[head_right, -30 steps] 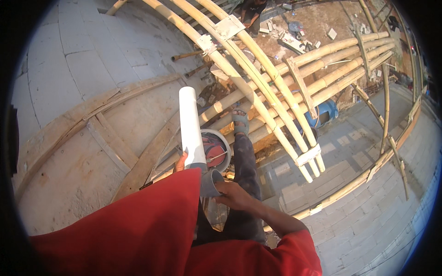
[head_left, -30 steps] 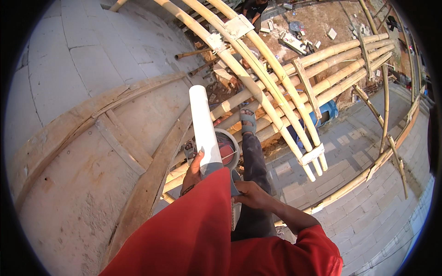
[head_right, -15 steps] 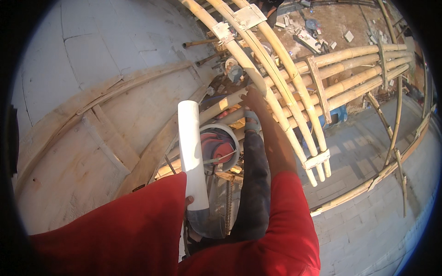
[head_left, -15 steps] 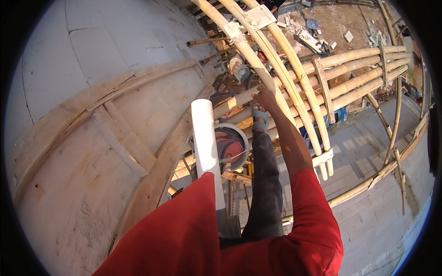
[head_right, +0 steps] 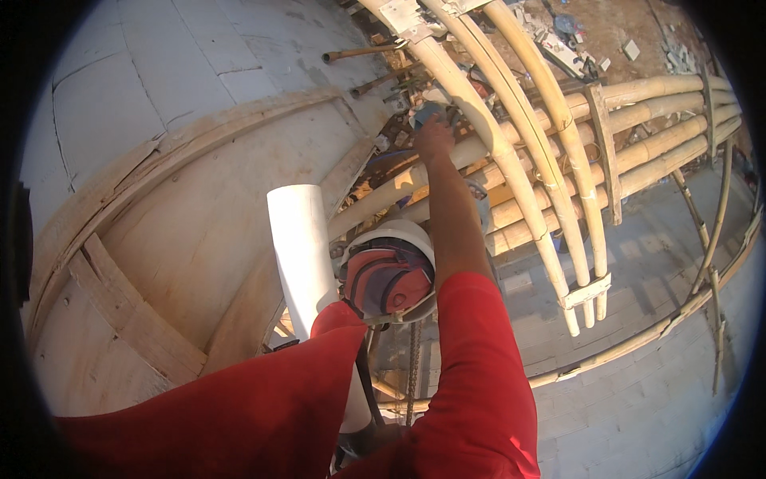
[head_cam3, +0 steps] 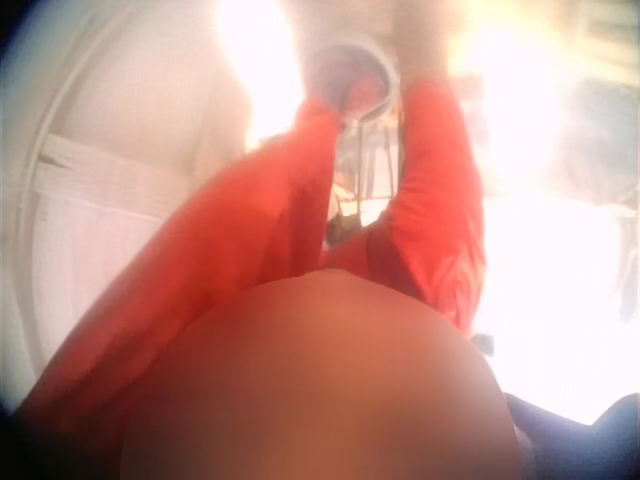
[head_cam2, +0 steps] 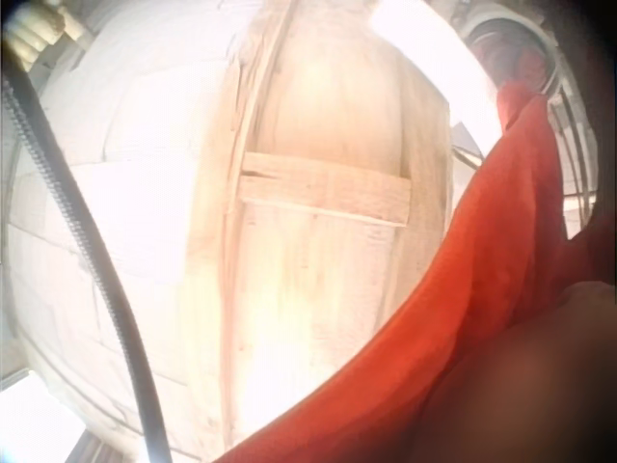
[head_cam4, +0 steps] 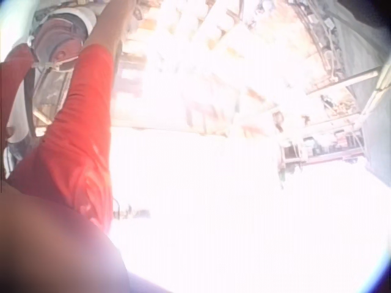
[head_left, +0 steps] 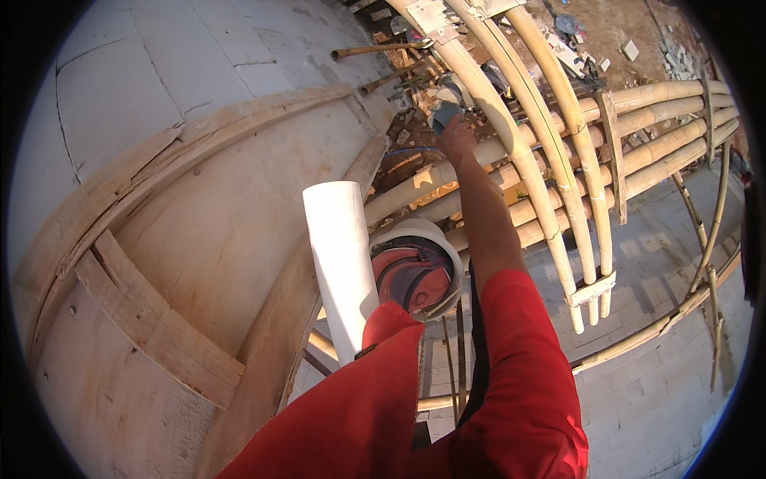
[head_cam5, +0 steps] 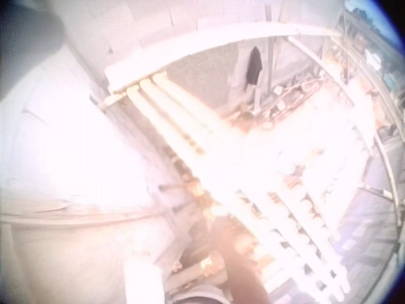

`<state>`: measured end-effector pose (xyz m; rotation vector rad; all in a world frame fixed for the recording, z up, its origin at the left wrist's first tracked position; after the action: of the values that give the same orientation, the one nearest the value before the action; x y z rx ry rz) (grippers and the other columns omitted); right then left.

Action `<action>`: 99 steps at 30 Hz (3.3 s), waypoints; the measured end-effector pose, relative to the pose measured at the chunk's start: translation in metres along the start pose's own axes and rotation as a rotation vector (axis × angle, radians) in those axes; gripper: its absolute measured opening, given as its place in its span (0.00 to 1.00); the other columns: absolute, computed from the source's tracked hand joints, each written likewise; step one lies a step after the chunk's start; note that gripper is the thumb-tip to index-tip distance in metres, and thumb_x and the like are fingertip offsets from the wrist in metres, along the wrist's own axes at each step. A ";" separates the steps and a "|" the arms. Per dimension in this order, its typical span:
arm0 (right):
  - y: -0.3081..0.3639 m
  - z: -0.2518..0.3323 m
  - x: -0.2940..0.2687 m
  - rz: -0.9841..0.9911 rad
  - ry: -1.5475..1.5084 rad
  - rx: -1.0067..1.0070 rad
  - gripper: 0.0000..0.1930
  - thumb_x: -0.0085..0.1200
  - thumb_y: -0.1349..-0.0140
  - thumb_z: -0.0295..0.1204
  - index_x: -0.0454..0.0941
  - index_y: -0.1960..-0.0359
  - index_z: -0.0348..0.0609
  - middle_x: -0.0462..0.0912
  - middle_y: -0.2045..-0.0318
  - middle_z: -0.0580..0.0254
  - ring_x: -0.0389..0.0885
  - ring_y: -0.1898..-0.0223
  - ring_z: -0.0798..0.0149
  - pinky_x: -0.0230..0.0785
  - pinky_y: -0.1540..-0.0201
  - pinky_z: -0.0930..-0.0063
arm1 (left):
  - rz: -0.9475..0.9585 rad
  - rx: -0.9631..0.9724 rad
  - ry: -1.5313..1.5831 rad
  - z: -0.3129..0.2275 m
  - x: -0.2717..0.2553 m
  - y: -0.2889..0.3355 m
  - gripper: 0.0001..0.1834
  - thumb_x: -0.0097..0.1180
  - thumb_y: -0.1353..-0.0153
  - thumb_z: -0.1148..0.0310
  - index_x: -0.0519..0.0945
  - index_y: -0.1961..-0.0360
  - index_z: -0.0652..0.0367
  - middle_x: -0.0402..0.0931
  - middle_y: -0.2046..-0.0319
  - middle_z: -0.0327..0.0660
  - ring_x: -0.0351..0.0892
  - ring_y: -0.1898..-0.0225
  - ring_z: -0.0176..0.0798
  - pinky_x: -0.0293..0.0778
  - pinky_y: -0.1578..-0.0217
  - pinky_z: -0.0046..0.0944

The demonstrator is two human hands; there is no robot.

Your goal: The person sits on bamboo scaffolding and assembles white PVC pipes and fittings. They retrieve a marker from a bucket, mark the pipe, and then connect the pieces together by hand.

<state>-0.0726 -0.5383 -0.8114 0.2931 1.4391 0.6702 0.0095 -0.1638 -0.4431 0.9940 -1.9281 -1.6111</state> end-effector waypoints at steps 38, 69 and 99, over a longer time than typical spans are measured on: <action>0.571 0.013 -0.260 -0.063 -2.840 0.321 0.13 0.54 0.34 0.41 0.76 0.55 0.48 0.77 0.65 0.66 0.76 0.62 0.65 0.70 0.57 0.70 | 0.722 0.381 -0.456 -0.180 0.065 0.241 0.35 0.67 0.44 0.61 0.67 0.39 0.62 0.76 0.50 0.44 0.77 0.50 0.37 0.73 0.49 0.39; 1.049 0.165 -0.028 -1.402 -2.758 0.933 0.12 0.55 0.34 0.36 0.77 0.56 0.43 0.81 0.65 0.62 0.78 0.65 0.64 0.71 0.60 0.68 | 0.873 0.302 -0.988 -0.080 -0.040 0.279 0.35 0.61 0.40 0.47 0.69 0.41 0.62 0.77 0.53 0.44 0.79 0.53 0.43 0.79 0.52 0.47; 0.968 0.199 0.191 -0.544 -1.558 1.107 0.13 0.49 0.37 0.24 0.79 0.52 0.36 0.82 0.68 0.47 0.83 0.62 0.52 0.73 0.60 0.63 | 1.043 0.909 -2.267 0.094 -0.119 0.085 0.48 0.72 0.68 0.51 0.73 0.42 0.61 0.81 0.55 0.51 0.80 0.54 0.53 0.73 0.51 0.45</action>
<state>-0.1194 0.3745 -0.3899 0.9489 0.1434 -0.8170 -0.0021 -0.0076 -0.3688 -2.6070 -3.0020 -0.5437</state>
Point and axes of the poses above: each hand's wrist, its own y-axis away from the middle knuckle, its own x-axis out of the palm, z = x × y, the point moved 4 cm from there along -y, towards the middle knuckle
